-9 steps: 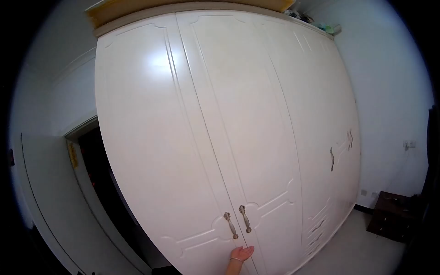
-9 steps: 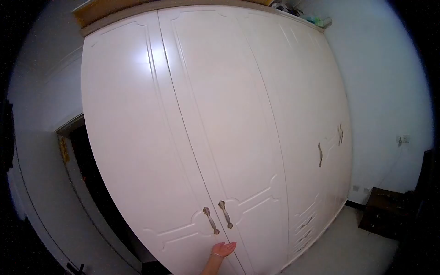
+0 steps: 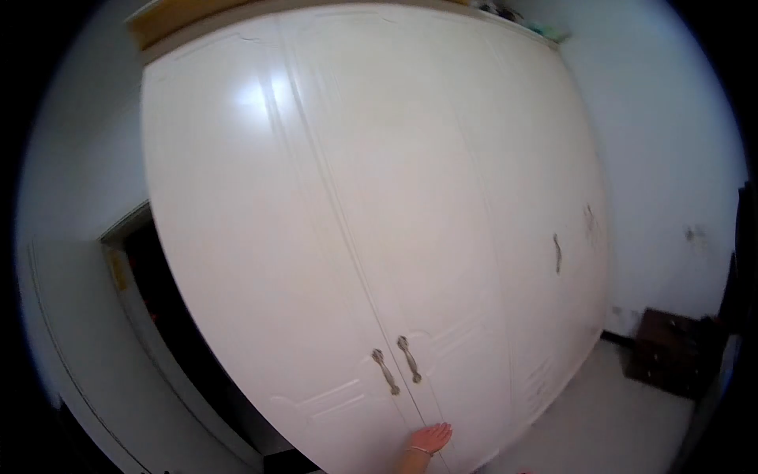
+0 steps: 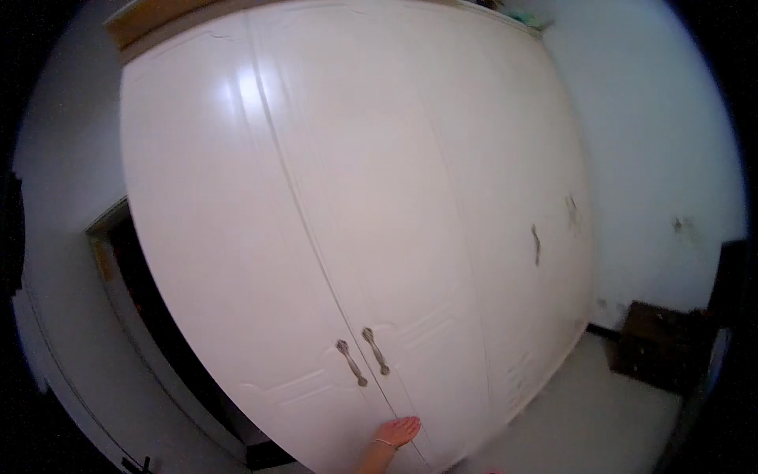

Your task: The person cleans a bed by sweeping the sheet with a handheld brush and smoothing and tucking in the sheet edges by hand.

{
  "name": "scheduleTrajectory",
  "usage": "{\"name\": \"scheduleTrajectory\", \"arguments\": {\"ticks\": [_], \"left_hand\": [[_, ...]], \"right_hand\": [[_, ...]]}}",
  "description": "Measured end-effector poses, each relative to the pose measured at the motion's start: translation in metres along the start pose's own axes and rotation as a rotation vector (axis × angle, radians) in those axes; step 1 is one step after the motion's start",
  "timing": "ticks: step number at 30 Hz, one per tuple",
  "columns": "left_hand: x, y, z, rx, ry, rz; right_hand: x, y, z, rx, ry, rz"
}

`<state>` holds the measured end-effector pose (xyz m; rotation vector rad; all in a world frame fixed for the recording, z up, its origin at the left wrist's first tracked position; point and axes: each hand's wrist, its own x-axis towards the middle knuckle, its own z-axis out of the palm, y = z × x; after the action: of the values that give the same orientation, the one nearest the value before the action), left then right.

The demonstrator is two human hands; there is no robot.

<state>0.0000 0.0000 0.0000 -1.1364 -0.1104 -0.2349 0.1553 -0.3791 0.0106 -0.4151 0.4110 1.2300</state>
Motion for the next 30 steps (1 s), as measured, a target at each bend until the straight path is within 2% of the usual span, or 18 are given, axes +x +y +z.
{"name": "scheduleTrajectory", "arguments": {"ticks": [1,3,4,5,6,7,8,9,10,12,14,16,17,19,23,25,28,30], "left_hand": [[0.013,0.006,-0.028,0.177,-0.018,0.241],[0.053,-0.042,-0.081,0.321,0.065,0.472],[0.08,-0.084,-0.107,0.754,0.241,0.697],[0.099,-0.107,-0.126,1.234,0.414,0.853],[0.108,-0.098,-0.14,1.201,0.367,0.727],[0.117,-0.09,-0.152,1.154,0.32,0.603],[0.135,-0.113,-0.168,1.106,0.419,0.613],[0.153,-0.132,-0.175,1.078,0.502,0.63],[0.165,-0.129,-0.182,1.073,0.595,0.566],[0.166,-0.102,-0.203,1.154,0.577,0.418],[0.178,-0.102,-0.207,1.177,0.64,0.216],[0.189,-0.103,-0.199,1.187,0.691,0.041],[0.199,-0.102,-0.193,1.202,0.722,-0.026],[0.21,-0.106,-0.201,1.177,0.8,-0.145],[0.222,-0.133,-0.221,1.092,0.957,-0.326],[0.23,-0.132,-0.234,1.066,1.006,-0.411],[0.256,-0.144,-0.246,1.054,1.123,-0.519],[0.222,-0.152,-0.277,1.042,1.172,-0.629]], "right_hand": [[0.004,-0.005,-0.013,-0.003,-0.038,-0.007],[0.06,-0.011,-0.072,0.339,-0.457,0.057],[0.03,-0.013,-0.062,0.186,-0.497,0.039],[0.044,-0.016,-0.08,0.337,-0.572,0.142],[0.036,-0.017,-0.072,0.226,-0.699,0.066],[0.013,-0.019,-0.045,0.175,-0.432,-0.115],[0.001,-0.026,-0.045,0.348,-0.515,-0.031],[-0.017,-0.031,-0.025,0.339,-0.437,-0.144],[-0.009,-0.033,-0.031,0.033,-0.32,-0.427],[-0.029,-0.027,-0.027,-0.154,-0.103,-0.682],[-0.052,-0.032,-0.009,0.066,-0.103,-0.75],[-0.043,-0.035,-0.019,0.35,-0.466,-0.659],[-0.045,-0.033,-0.011,0.393,-0.449,-0.719],[-0.068,-0.022,0.003,0.487,-0.231,-0.826],[-0.108,0.016,0.011,0.573,-0.237,-1.055],[-0.112,0.031,0.007,0.622,-0.034,-1.18],[-0.118,0.033,0.007,0.784,-0.043,-1.28],[-0.137,0.075,-0.027,0.814,-0.083,-1.327]]}}
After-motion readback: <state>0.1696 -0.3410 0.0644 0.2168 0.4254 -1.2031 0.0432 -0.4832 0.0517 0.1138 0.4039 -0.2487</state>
